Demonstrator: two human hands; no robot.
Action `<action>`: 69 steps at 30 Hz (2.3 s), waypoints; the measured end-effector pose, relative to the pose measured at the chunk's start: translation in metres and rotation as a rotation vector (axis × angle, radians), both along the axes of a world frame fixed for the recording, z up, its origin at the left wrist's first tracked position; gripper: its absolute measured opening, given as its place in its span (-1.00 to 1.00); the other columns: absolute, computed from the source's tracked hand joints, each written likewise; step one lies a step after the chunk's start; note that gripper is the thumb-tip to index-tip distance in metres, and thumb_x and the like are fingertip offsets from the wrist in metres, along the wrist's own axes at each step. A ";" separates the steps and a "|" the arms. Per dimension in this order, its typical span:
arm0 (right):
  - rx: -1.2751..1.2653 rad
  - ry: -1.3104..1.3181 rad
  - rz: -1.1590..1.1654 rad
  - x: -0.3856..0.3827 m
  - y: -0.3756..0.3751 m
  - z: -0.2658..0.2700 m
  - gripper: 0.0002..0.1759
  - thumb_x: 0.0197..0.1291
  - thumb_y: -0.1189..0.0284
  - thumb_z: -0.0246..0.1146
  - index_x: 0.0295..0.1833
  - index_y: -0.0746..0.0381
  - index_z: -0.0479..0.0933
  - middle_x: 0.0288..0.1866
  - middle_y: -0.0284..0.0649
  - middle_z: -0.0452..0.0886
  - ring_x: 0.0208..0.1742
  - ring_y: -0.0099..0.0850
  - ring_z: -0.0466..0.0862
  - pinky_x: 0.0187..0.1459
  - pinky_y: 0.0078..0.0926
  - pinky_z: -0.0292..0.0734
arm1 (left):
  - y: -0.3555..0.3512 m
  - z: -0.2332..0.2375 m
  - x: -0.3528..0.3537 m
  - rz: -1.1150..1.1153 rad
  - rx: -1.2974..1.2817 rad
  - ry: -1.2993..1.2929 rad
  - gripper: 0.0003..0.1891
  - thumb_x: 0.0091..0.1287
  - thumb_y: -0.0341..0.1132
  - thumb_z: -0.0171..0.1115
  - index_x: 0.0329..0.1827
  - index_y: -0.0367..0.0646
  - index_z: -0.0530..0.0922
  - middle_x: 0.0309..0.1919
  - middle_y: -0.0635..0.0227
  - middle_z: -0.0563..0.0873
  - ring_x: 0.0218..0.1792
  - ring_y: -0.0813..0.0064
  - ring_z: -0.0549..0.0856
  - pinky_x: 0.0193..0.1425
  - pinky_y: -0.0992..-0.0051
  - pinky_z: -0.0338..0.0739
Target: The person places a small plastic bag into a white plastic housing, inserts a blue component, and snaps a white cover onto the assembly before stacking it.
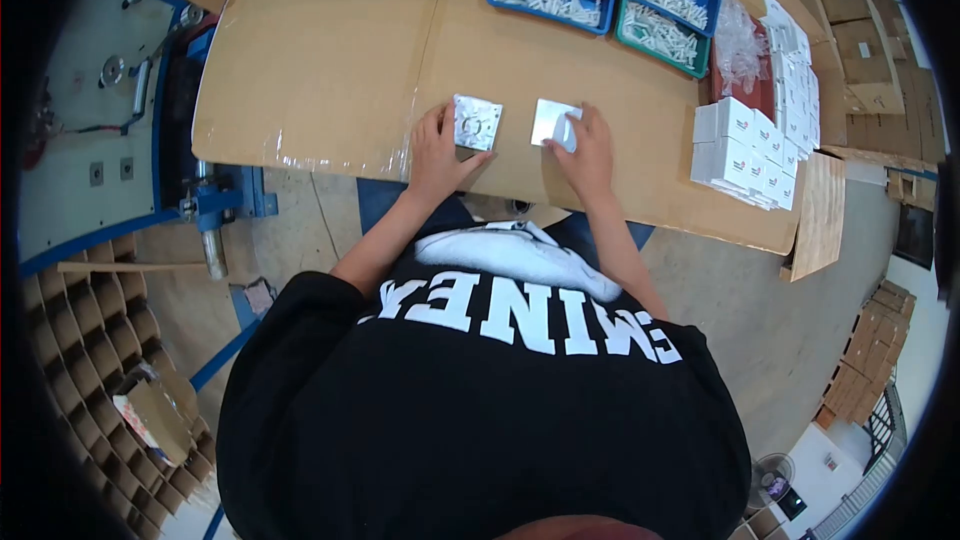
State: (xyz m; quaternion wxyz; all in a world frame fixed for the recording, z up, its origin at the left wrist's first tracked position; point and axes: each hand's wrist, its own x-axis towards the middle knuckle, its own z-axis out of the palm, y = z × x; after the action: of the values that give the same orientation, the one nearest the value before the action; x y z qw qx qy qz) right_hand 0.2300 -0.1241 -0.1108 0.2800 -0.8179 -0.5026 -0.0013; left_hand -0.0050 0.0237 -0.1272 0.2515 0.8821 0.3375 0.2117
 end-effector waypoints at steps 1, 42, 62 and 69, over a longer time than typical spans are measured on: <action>-0.022 0.042 0.001 0.001 -0.003 -0.008 -0.42 0.08 0.22 0.56 0.20 0.23 0.66 0.40 0.03 0.53 0.47 0.05 0.44 0.44 -0.01 0.37 | 0.000 0.003 0.005 0.046 0.044 0.027 0.15 0.06 0.21 0.59 0.57 -0.37 0.26 0.28 -0.05 0.45 0.32 -0.05 0.45 0.42 0.06 0.33; 0.022 -0.010 -1.012 0.513 0.004 0.053 -0.66 0.22 0.17 0.31 -0.06 0.16 0.77 0.02 0.00 0.79 0.09 -0.08 0.78 0.06 -0.08 0.69 | 0.002 0.011 0.051 0.133 0.065 0.109 0.11 0.08 0.20 0.56 0.56 -0.30 0.24 0.41 -0.02 0.36 0.48 -0.06 0.27 0.57 -0.08 0.03; 0.419 1.372 0.042 0.049 -0.007 0.150 -0.82 0.55 0.40 0.18 -0.03 0.28 0.62 -0.15 -0.19 0.80 -0.37 -0.61 0.60 -0.29 -0.63 0.47 | 0.001 0.150 0.125 -0.233 -1.056 -0.566 -0.74 0.60 -0.26 0.21 0.13 -0.28 0.65 -0.19 0.35 0.76 -0.27 0.63 0.63 -0.13 0.58 0.56; 0.390 1.267 -0.101 0.011 0.002 0.152 -0.82 0.52 0.40 0.24 -0.01 0.31 0.64 -0.19 -0.23 0.80 -0.40 -0.64 0.61 -0.37 -0.65 0.46 | -0.017 0.140 0.110 -0.095 -1.049 -0.651 -0.77 0.59 -0.24 0.26 -0.04 -0.25 0.72 -0.38 0.46 0.72 -0.45 0.75 0.53 -0.37 0.66 0.40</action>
State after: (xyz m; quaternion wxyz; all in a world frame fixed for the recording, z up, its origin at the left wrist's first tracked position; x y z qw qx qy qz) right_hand 0.2407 -0.1222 0.0409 0.6637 -0.6176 -0.1924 0.3756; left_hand 0.1049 0.0071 0.0124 0.7508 0.5452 0.2630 0.2645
